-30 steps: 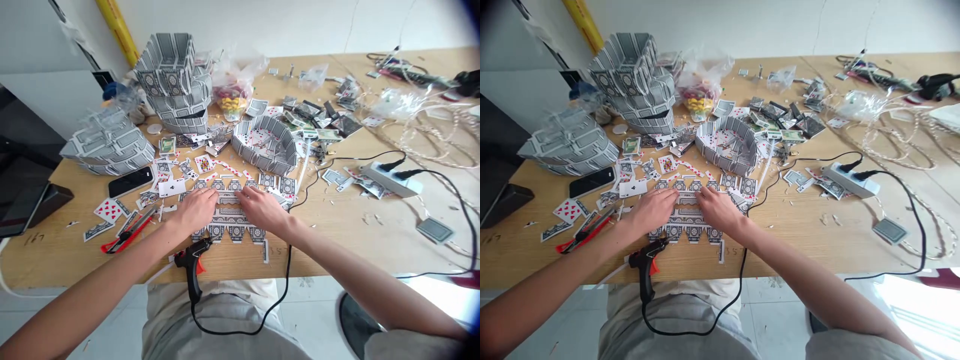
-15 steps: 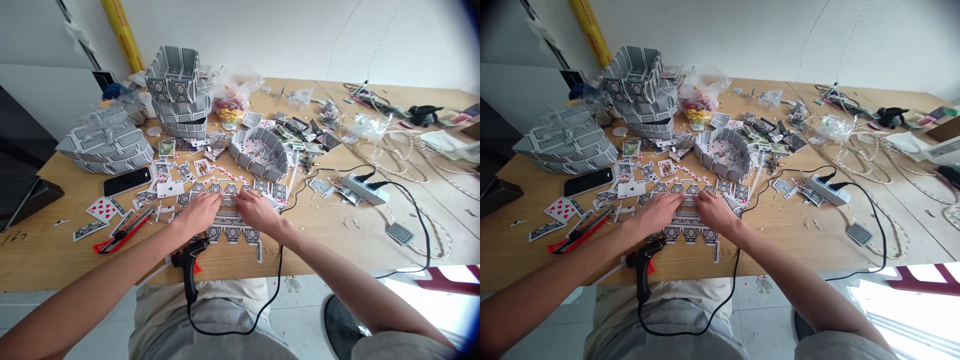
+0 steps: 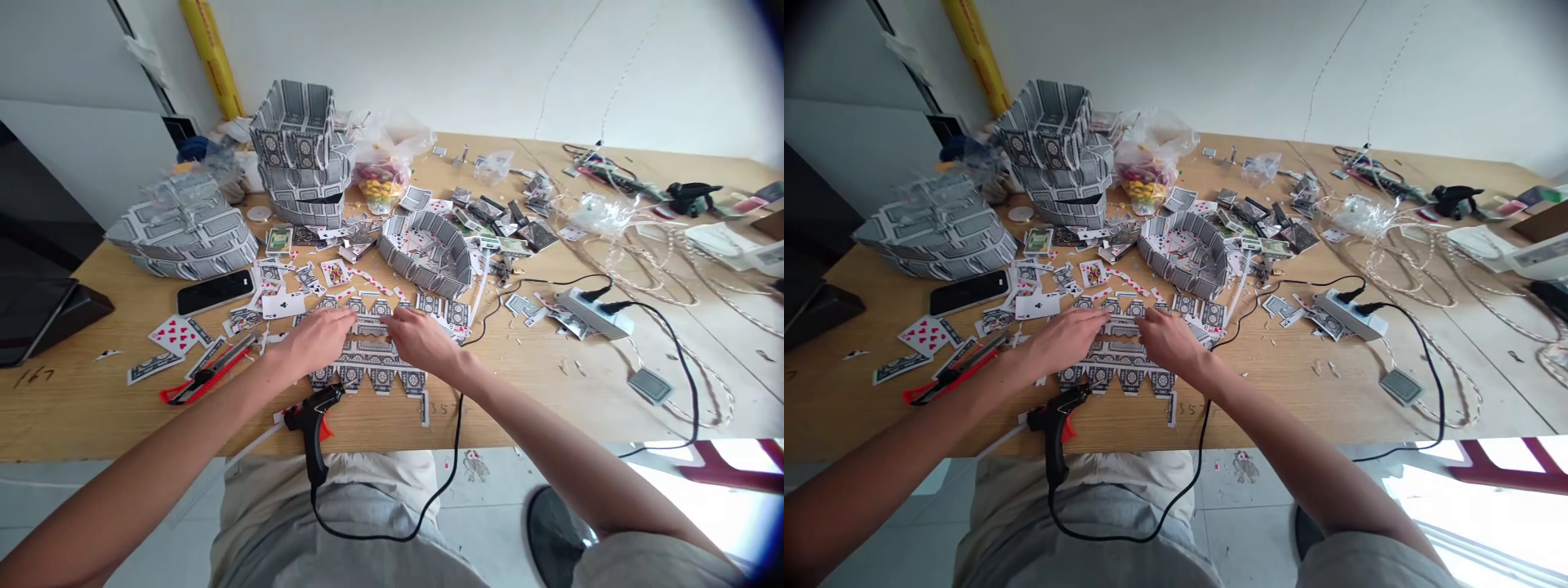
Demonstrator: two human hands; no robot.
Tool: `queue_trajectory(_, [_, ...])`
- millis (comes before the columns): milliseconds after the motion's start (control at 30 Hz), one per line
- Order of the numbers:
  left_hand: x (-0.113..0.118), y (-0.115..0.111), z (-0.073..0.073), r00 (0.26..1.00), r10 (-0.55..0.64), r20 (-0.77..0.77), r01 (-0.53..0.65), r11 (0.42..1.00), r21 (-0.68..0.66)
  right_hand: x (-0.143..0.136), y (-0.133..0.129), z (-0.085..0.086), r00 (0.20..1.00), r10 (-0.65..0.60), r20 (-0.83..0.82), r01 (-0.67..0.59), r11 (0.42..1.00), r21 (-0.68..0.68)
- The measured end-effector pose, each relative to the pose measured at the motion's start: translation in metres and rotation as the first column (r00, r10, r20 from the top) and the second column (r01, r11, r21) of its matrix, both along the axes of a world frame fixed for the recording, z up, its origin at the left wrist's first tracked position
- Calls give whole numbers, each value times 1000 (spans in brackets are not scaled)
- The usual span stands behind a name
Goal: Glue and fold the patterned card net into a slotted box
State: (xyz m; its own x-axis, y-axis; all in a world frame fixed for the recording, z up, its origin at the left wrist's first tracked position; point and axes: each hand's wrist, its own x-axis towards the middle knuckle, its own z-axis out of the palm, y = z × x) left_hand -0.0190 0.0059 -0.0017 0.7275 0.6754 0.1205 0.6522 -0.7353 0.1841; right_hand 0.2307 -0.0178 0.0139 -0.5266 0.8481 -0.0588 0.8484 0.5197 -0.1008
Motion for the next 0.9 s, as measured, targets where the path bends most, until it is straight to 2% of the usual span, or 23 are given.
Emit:
queue_trajectory(33, [-2, -6, 9, 999, 26, 26, -27, 1000, 7, -1, 1, 2, 1000, -15, -9, 15, 1000, -8])
queue_trajectory(100, [-9, -30, 30, 981, 174, 83, -178, 983, 38, -2, 3, 5, 999, -39, -19, 39, 999, -21])
queue_trajectory(167, [-18, -66, 49, 940, 320, 116, -324, 946, 17, -3, 3, 5, 999, -46, -20, 46, 999, -16])
queue_trajectory(233, [-27, -107, 58, 911, 387, 142, -385, 922, -44, -3, 2, 2, 999, -42, -25, 42, 999, 1])
queue_trajectory(300, [-36, -146, 53, 874, 458, 164, -443, 888, -120, -3, 1, -2, 998, -42, -42, 43, 999, 19])
queue_trajectory(367, [-43, -177, 37, 830, 535, 159, -502, 839, -209, -1, -1, -5, 996, -61, -67, 64, 997, 39])
queue_trajectory(433, [-47, -198, 18, 758, 635, 147, -598, 767, -234, 0, -2, -7, 992, -79, -103, 87, 993, 80])
queue_trajectory(500, [-47, -209, 3, 705, 705, 77, -671, 699, -247, -1, 0, -6, 987, -67, -146, 87, 987, 135])
queue_trajectory(567, [-43, -213, -4, 667, 744, 27, -716, 651, -254, -5, 4, -5, 980, -37, -196, 70, 984, 163])
queue_trajectory(700, [-34, -203, -1, 642, 765, -51, -744, 605, -283, -24, 20, -2, 967, 2, -253, 12, 999, 53])
queue_trajectory(800, [-29, -193, 4, 625, 769, -135, -761, 562, -324, -41, 35, 0, 974, 36, -223, -49, 997, -53])
queue_trajectory(900, [-26, -188, 6, 611, 781, -131, -761, 533, -370, -51, 43, 0, 983, 59, -173, -75, 993, -89])
